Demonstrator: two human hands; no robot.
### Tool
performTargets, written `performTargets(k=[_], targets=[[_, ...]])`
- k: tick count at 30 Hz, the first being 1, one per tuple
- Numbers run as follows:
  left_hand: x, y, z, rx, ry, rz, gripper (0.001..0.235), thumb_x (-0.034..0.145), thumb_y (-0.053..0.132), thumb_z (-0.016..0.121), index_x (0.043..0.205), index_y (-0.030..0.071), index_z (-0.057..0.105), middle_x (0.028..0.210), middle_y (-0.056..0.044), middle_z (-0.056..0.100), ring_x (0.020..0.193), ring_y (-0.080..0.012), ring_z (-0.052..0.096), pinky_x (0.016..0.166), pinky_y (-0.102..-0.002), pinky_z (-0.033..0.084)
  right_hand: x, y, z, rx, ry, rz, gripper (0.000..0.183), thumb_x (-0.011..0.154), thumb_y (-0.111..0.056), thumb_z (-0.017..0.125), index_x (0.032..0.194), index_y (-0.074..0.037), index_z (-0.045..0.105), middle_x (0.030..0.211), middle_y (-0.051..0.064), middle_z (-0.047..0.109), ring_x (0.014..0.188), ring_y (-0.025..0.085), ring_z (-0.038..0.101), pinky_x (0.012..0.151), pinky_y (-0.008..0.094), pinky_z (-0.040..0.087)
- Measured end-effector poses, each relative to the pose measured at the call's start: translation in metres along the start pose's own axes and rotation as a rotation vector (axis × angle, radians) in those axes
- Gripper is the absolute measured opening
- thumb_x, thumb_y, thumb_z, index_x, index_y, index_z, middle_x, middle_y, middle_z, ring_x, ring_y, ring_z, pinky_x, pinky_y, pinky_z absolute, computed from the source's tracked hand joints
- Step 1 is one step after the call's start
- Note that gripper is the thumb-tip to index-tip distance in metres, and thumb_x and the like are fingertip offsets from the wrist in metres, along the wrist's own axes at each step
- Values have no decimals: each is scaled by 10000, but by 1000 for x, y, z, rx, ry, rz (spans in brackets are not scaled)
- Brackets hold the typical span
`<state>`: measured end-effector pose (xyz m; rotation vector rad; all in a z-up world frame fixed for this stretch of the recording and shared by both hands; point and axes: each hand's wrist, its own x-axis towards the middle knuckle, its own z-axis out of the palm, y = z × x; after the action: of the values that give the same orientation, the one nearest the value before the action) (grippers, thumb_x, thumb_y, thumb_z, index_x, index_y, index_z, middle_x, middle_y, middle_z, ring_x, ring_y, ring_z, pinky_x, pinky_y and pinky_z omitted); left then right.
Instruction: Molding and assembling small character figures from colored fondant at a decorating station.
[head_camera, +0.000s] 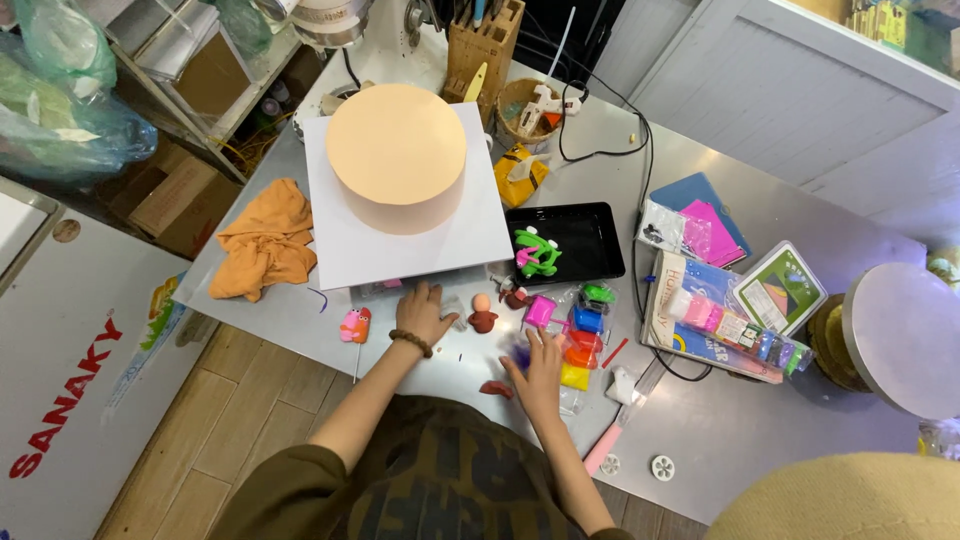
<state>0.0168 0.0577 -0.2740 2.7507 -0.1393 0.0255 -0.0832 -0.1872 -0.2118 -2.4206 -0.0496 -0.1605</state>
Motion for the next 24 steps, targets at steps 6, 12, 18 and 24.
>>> performTargets(k=[6, 12, 18, 24], targets=[[18, -2, 9, 53, -65, 212, 335, 728, 335, 820, 912, 135, 624, 956, -44, 556, 949, -322, 605, 826, -484, 501, 14, -20, 2, 267, -16, -13, 432, 938, -236, 738, 1328, -89, 626, 1385, 193, 570, 1337, 425, 498, 1141, 551, 354], [-12, 54, -78, -438, -179, 514, 213, 799, 220, 788, 847, 196, 582, 864, -19, 615, 911, -276, 652, 786, -404, 529, 18, -2, 10, 869, -333, 286, 456, 1006, -329, 609, 1372, -58, 635, 1413, 202, 608, 1368, 370, 510, 1140, 520, 376], [-34, 91, -123, -526, -100, 648, 155, 836, 92, 722, 949, 168, 647, 918, 12, 638, 930, -223, 655, 799, -352, 540, 6, 22, 38, 1497, -555, 450, 819, 807, -651, 696, 1287, 5, 597, 1038, 210, 708, 930, 276, 736, 858, 478, 603], [-33, 96, -142, -508, -154, 727, 212, 790, 117, 772, 965, 136, 653, 897, -43, 645, 895, -267, 662, 768, -392, 542, 3, 18, 34, 1459, -351, 346, 619, 830, -388, 781, 1175, 107, 641, 994, 241, 717, 822, 273, 744, 721, 427, 622]])
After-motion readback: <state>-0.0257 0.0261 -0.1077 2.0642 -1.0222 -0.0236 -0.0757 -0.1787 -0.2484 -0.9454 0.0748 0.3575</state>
